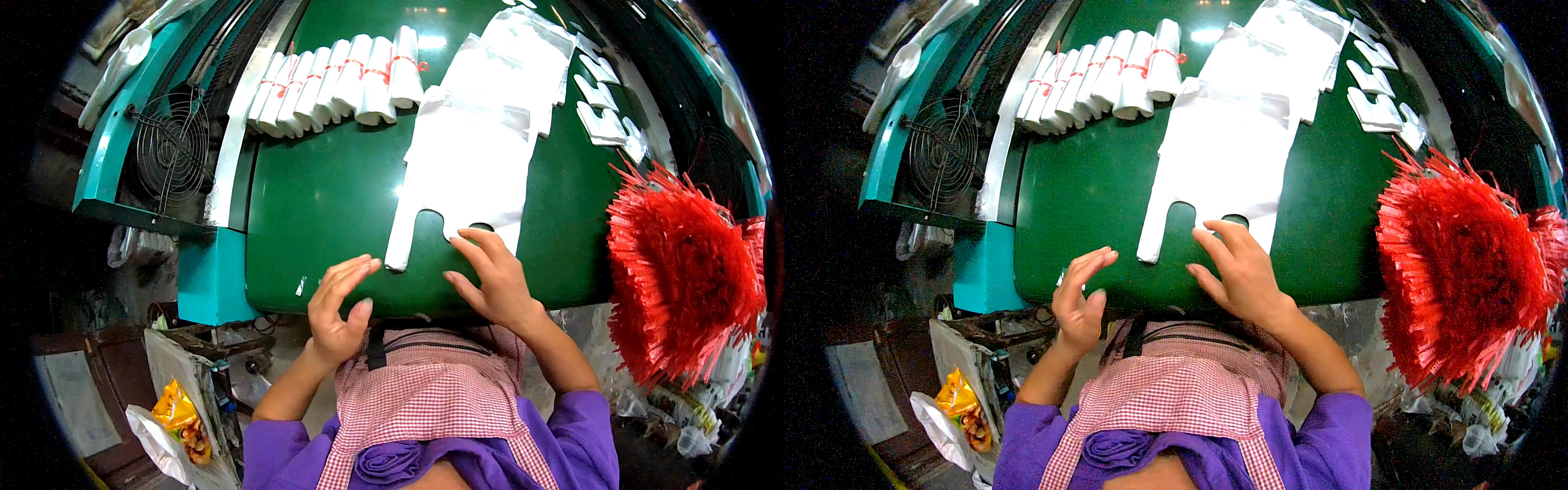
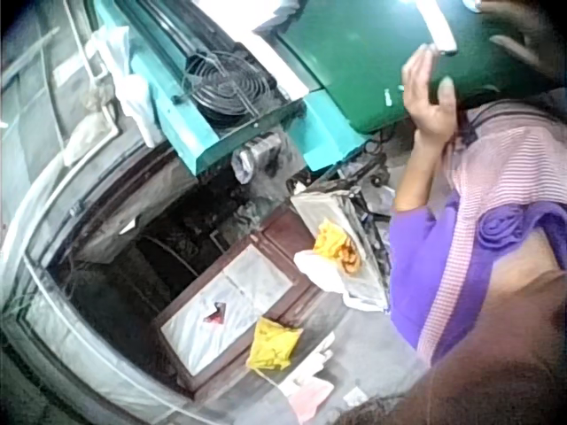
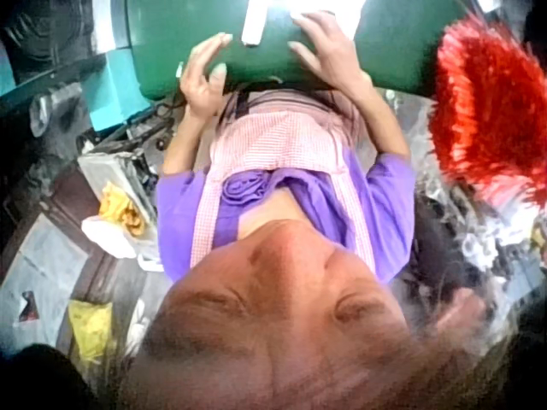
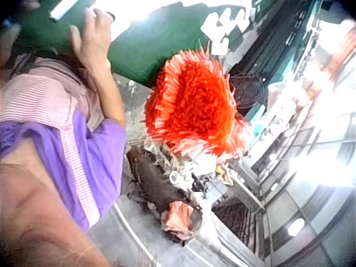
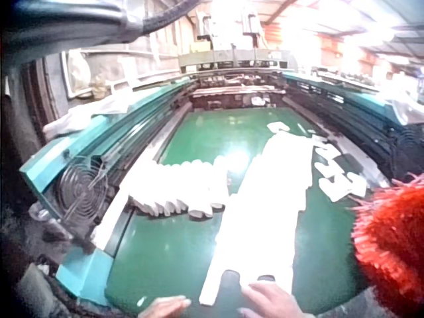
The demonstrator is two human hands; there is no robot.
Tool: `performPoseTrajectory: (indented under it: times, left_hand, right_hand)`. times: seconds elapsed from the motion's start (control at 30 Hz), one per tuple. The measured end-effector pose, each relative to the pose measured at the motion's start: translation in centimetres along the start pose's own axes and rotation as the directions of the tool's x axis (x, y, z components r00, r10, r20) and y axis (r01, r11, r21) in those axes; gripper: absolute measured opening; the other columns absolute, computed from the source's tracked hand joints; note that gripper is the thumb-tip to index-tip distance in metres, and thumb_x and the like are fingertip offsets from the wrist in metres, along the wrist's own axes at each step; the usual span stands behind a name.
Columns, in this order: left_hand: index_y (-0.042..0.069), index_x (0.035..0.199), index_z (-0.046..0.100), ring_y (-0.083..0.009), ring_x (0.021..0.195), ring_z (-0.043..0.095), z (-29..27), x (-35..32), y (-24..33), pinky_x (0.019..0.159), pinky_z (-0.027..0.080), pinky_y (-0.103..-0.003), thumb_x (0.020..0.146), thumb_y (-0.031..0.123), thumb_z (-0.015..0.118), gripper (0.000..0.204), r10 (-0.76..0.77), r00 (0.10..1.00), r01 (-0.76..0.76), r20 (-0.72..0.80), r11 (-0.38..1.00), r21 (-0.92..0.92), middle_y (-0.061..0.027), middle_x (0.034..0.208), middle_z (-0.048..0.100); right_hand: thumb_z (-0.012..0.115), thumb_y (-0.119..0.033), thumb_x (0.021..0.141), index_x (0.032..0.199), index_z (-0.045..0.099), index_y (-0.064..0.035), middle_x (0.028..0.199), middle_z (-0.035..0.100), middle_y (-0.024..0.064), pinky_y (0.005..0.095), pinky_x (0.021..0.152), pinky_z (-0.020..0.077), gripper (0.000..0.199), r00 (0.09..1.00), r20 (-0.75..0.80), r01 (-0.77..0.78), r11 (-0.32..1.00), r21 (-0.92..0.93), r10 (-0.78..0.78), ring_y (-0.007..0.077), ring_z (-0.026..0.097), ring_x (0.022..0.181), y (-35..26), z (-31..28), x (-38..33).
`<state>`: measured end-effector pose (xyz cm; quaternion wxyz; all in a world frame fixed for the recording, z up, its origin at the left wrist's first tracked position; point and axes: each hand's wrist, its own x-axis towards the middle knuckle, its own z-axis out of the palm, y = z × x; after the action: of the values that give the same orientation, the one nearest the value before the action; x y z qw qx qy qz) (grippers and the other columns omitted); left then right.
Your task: The person folds white plastic sheets on a green table, rolls them into cylinders, and secures them with red twist ties. The person repeats this process for multiple sheets, stacking the finished bundles on the table before placing them into a large white sack.
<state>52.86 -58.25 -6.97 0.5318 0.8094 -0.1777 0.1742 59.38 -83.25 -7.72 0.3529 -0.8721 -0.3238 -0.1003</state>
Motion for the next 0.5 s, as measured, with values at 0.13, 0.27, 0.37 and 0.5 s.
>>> performPoseTrajectory:
  times: [0.13, 0.27, 0.37, 0.5]
  left_hand:
    - [0.003, 0.116, 0.060, -0.0356, 0.116, 0.052, 0.1, -0.1, -2.9, 0.097, 0.042, -0.043, 0.080, 0.018, 0.066, 0.039, 0.017, 0.982, -0.065, 0.187, 0.966, 0.250, -0.0158, 0.123, 0.058]
    - [0.012, 0.122, 0.057, -0.0366, 0.131, 0.036, -0.2, -1.3, -2.8, 0.105, 0.031, -0.050, 0.073, 0.029, 0.073, 0.054, 0.071, 0.871, -0.263, 0.486, 0.902, 0.341, -0.0155, 0.140, 0.041]
    - [0.019, 0.130, 0.049, -0.0363, 0.135, 0.029, -0.2, -3.1, -4.2, 0.108, 0.028, -0.051, 0.070, 0.023, 0.075, 0.066, 0.004, 0.749, -0.365, 0.663, 0.837, 0.407, -0.0152, 0.143, 0.035]
    - [0.018, 0.131, 0.049, -0.0317, 0.133, 0.034, -0.3, -3.7, -6.4, 0.108, 0.030, -0.049, 0.074, 0.015, 0.069, 0.061, 0.023, 0.819, -0.307, 0.573, 0.862, 0.403, -0.0114, 0.143, 0.036]
  right_hand:
    - [0.072, -0.024, 0.077, 0.104, 0.057, -0.0011, 0.108, 0.054, 0.0153, 0.0404, 0.084, 0.0443, 0.039, 0.991, 0.116, -0.032, 0.954, -0.299, 0.070, 0.0321, 0.054, 0.097, 3.1, 3.3, -0.1]
    - [0.069, -0.027, 0.078, 0.099, 0.057, -0.0021, 0.102, 0.053, 0.0134, 0.0387, 0.079, 0.0439, 0.035, 0.967, 0.246, 0.095, 0.991, -0.095, -0.069, 0.0304, 0.052, 0.091, 1.8, 2.4, -3.0]
    - [0.071, -0.026, 0.076, 0.114, 0.056, -0.0029, 0.116, 0.053, 0.0151, 0.0414, 0.091, 0.0420, 0.047, 0.965, 0.256, 0.021, 0.992, 0.126, -0.053, 0.0323, 0.052, 0.105, 1.6, 1.0, -6.1]
    - [0.075, -0.024, 0.070, 0.132, 0.047, -0.0118, 0.139, 0.040, 0.0183, 0.0496, 0.105, 0.0303, 0.070, 0.968, 0.251, -0.009, 0.995, -0.098, 0.034, 0.0360, 0.037, 0.129, 1.3, -2.7, -8.6]
